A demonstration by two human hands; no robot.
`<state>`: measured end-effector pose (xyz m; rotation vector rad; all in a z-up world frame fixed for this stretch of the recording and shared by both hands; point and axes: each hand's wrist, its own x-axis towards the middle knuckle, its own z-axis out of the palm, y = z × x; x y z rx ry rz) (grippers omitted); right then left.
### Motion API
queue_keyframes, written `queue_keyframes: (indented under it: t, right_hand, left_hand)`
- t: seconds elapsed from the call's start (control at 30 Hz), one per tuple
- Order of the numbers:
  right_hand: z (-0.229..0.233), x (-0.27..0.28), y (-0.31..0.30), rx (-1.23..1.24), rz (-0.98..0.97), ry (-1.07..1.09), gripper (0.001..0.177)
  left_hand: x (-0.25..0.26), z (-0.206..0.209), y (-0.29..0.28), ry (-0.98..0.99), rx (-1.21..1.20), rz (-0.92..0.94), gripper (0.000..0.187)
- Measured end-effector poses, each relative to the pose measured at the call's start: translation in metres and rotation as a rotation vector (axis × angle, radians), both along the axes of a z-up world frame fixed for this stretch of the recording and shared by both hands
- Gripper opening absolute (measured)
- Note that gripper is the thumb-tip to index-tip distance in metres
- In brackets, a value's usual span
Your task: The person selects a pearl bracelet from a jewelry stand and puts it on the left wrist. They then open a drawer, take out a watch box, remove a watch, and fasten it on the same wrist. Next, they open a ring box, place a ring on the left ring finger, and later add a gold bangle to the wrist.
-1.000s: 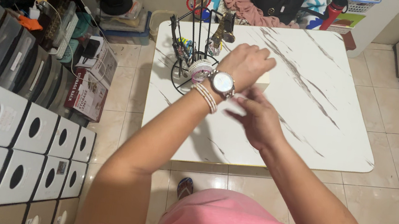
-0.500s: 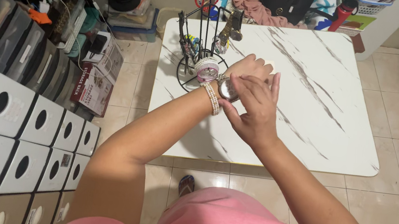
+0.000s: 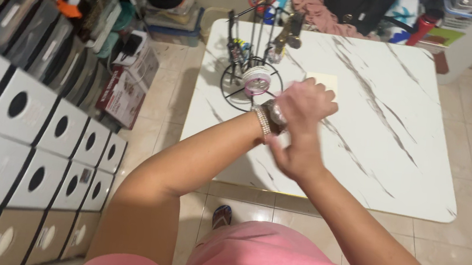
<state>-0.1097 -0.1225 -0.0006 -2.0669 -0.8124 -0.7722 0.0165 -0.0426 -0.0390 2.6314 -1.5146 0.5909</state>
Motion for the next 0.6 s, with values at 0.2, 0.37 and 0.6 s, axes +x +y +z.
queue_keyframes:
  t: [0.2, 0.37, 0.6]
  right_hand:
    - [-0.016, 0.006, 0.027, -0.104, 0.275, -0.033, 0.062]
    - [-0.032, -0.013, 0.093, -0.317, 0.456, -0.068, 0.062]
    - [-0.048, -0.087, 0.205, -0.203, 0.777, -0.011, 0.065]
  left_hand:
    - [-0.023, 0.002, 0.050, -0.012, 0.063, 0.189, 0.016]
    - [-0.063, -0.022, 0.131, 0.005, -0.126, 0.441, 0.021]
    - [-0.187, -0.071, 0.296, 0.096, -0.509, 0.858, 0.028]
